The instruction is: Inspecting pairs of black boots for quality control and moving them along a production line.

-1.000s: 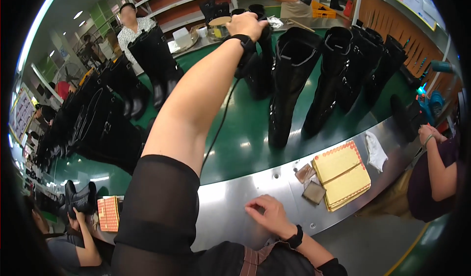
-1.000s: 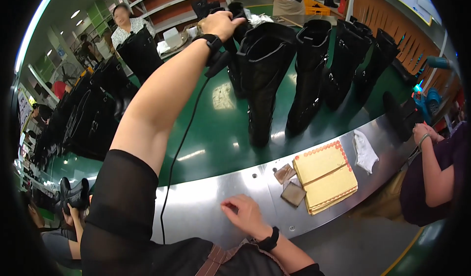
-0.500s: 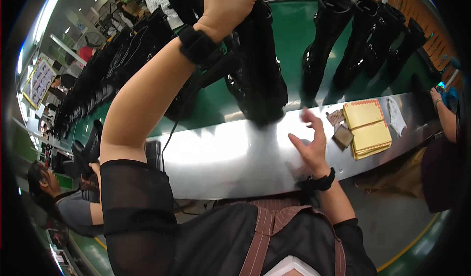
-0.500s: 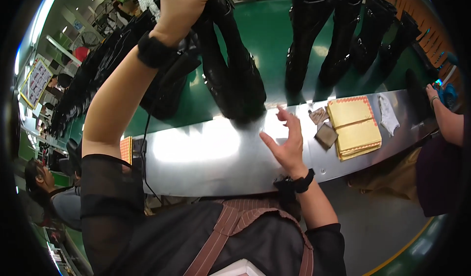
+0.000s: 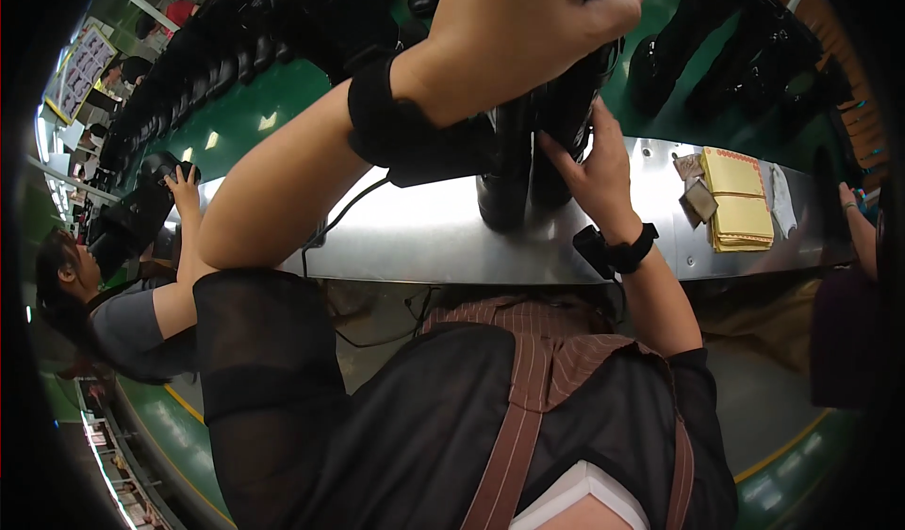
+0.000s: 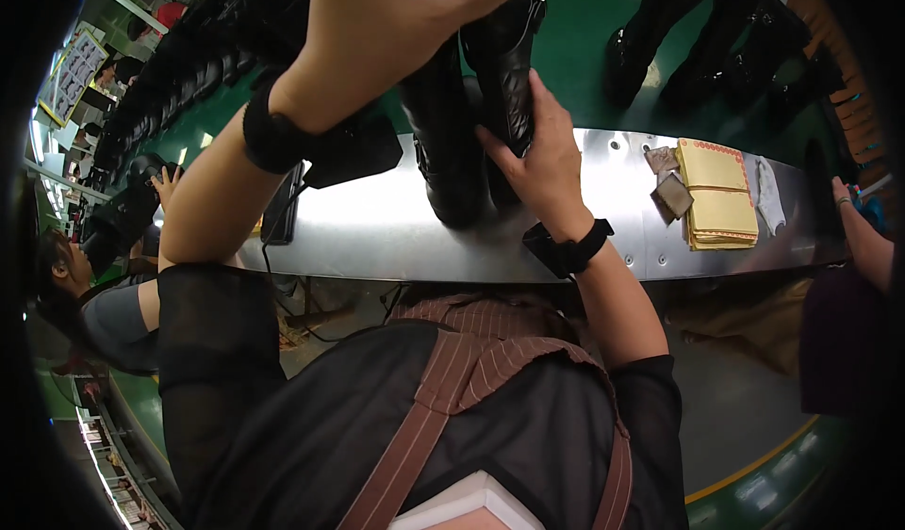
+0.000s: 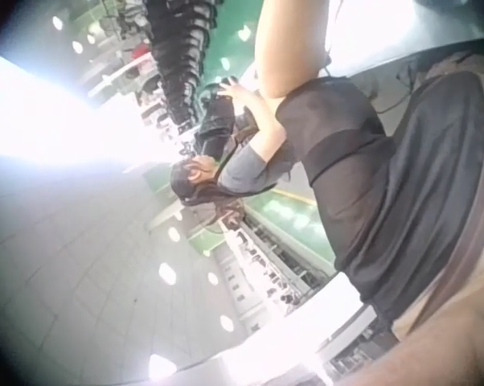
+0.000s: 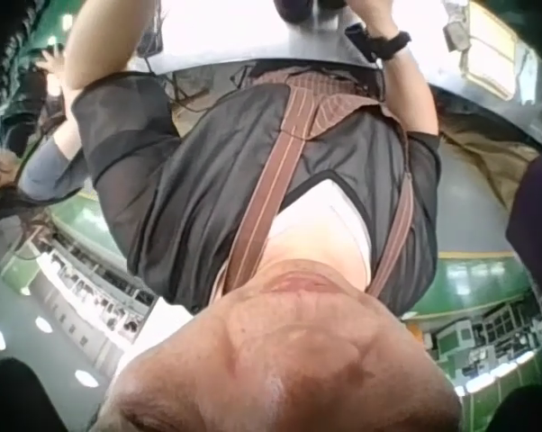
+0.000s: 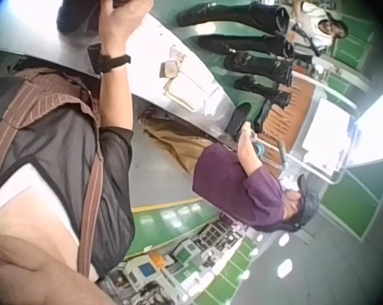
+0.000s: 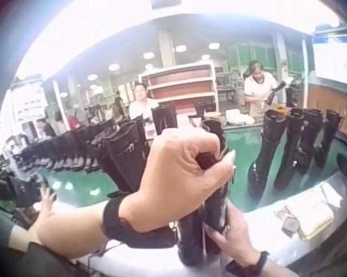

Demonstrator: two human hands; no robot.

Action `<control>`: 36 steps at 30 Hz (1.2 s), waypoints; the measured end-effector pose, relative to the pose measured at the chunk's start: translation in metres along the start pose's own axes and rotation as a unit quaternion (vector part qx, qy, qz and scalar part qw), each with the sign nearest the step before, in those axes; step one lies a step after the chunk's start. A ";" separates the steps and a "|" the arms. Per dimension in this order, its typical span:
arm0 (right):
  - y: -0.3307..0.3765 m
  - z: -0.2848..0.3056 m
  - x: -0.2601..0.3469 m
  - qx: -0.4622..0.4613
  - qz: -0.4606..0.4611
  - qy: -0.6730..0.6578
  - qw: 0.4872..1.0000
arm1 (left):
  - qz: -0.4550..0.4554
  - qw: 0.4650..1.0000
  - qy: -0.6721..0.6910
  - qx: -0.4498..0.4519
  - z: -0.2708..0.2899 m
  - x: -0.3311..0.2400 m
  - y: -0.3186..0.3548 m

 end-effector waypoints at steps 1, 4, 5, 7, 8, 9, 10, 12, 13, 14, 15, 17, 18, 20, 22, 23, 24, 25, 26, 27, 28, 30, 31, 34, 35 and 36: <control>0.003 0.003 0.009 -0.038 0.046 0.033 0.998 | -0.097 0.995 -0.015 -0.034 0.009 -0.018 0.002; 0.006 0.027 -0.026 -0.074 -0.025 -0.060 0.995 | 0.146 0.989 0.009 0.001 0.021 0.007 0.016; 0.009 0.044 -0.031 -0.099 -0.029 -0.073 0.992 | 0.131 0.991 -0.035 0.014 0.033 -0.003 0.023; 0.017 0.079 -0.031 -0.147 -0.022 -0.084 0.985 | 0.058 0.998 0.000 -0.024 0.049 -0.007 0.034; 0.022 0.096 -0.017 -0.184 0.009 -0.075 0.980 | 0.001 0.994 0.080 -0.075 0.057 -0.005 0.047; 0.032 0.107 -0.026 -0.202 0.009 -0.041 0.979 | -0.015 0.995 0.071 -0.068 0.060 -0.002 0.053; 0.040 0.119 -0.036 -0.216 0.011 -0.008 0.976 | 0.021 0.993 0.089 -0.071 0.066 0.004 0.059; 0.051 0.124 -0.048 -0.182 -0.019 -0.050 0.982 | 0.009 0.993 0.103 -0.064 0.069 0.004 0.059; 0.055 0.125 -0.052 -0.157 -0.026 -0.021 0.987 | 0.042 0.991 0.116 -0.044 0.067 0.014 0.060; 0.063 0.125 -0.061 -0.140 -0.054 -0.033 0.988 | 0.090 0.991 0.090 -0.041 0.064 0.023 0.059; 0.067 0.128 -0.063 -0.125 -0.068 -0.021 0.990 | 0.097 0.993 0.066 -0.027 0.066 0.021 0.058; 0.070 0.136 -0.052 -0.125 -0.085 -0.013 0.988 | 0.106 0.994 0.016 -0.004 0.070 0.023 0.061; 0.077 0.150 -0.039 -0.213 -0.053 -0.004 0.976 | 0.157 0.987 0.023 -0.002 0.068 0.027 0.064; 0.102 0.181 -0.001 -0.366 0.065 0.051 0.927 | 0.078 0.991 -0.100 0.045 0.069 0.016 0.060; 0.110 0.179 0.031 -0.318 0.186 0.025 0.929 | 0.134 0.989 -0.063 0.026 0.069 0.017 0.058; 0.105 0.168 0.038 -0.245 0.199 0.028 0.949 | 0.145 0.988 -0.044 0.042 0.065 0.019 0.057; 0.091 0.150 0.060 -0.145 0.211 0.082 0.963 | 0.157 0.985 -0.023 0.063 0.059 0.020 0.057; 0.085 0.141 0.069 -0.135 0.220 0.089 0.962 | 0.150 0.987 -0.019 0.057 0.059 0.020 0.054; 0.080 0.131 0.075 -0.124 0.228 0.096 0.961 | 0.150 0.988 -0.019 0.044 0.064 0.023 0.055; 0.079 0.136 0.072 -0.184 0.227 0.067 0.954 | 0.159 0.986 -0.026 0.033 0.069 0.024 0.056; 0.082 0.139 0.063 -0.244 0.226 0.042 0.942 | 0.167 0.985 -0.030 0.023 0.073 0.026 0.058; 0.088 0.147 0.034 -0.331 0.172 0.007 0.928 | 0.107 0.994 -0.008 0.026 0.072 0.029 0.066; 0.091 0.150 0.015 -0.341 0.123 -0.023 0.931 | 0.099 0.995 0.021 -0.019 0.072 0.026 0.074; 0.101 0.149 -0.025 -0.341 0.024 -0.116 0.933 | 0.164 0.981 0.075 -0.072 0.060 0.047 0.131; 0.101 0.146 -0.034 -0.323 -0.022 -0.122 0.938 | 0.176 0.984 -0.018 -0.028 0.056 0.058 0.172; 0.100 0.141 -0.043 -0.301 -0.063 -0.133 0.942 | 0.235 0.971 0.025 -0.044 0.051 0.076 0.212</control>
Point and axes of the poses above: each hand's wrist, its own y-axis away from the middle knuckle, its own z-axis out of the back of the hand, x = y × z, the point moved 10 cm from there along -y, towards the middle knuckle, and after that the axes turned 4 degrees about -z, right-handed, at the moved point
